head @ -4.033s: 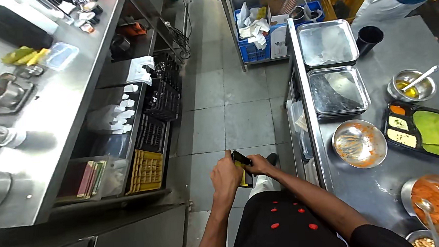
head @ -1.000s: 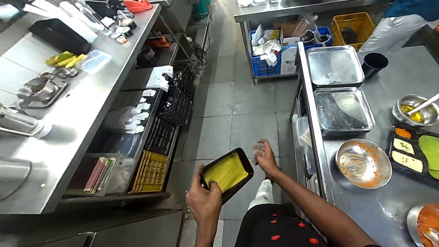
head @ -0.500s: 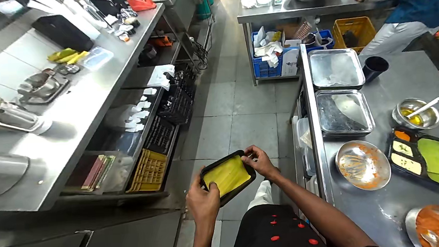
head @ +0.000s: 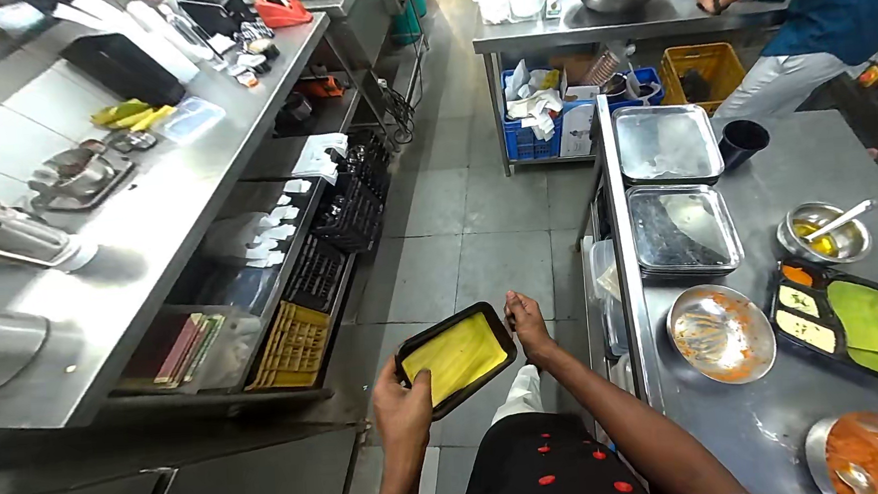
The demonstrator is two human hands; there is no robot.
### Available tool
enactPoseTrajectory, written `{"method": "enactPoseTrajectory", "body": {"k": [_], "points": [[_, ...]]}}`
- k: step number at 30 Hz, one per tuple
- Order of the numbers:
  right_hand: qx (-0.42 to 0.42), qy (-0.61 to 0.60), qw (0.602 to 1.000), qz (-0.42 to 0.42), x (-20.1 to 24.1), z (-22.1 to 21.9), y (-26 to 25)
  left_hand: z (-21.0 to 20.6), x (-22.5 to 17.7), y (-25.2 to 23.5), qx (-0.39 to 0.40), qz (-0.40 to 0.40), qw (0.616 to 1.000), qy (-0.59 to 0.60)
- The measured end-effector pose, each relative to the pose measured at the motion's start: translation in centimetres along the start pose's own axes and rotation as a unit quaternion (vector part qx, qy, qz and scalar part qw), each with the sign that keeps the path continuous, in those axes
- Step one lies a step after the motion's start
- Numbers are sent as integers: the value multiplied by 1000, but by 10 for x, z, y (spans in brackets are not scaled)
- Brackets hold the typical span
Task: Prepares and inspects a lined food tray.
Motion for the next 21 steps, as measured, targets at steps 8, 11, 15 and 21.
{"method": "enactPoseTrajectory", "body": {"k": [8,11,15,21], "points": [[-15,142,990,16,1,11,-2,5,0,-2,-16,31,999,33],[23,121,991,44,18,1,4,7,0,-3,-22,10,1000,19],[83,87,990,77,22,-18,-8,4,4,-4,-19,2,1000,11],[51,81,994,50,27,-10,9,-2,4,0,-7,53,997,58]]}}
Point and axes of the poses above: each hand's wrist, its own y-axis away from the middle knuckle, its own z-axis out of the back of the hand, x = y × z, the point moved 6 cm from there along -y, towards the middle knuckle, and after that the axes turned 12 degrees about -x, right-handed, at the moved point
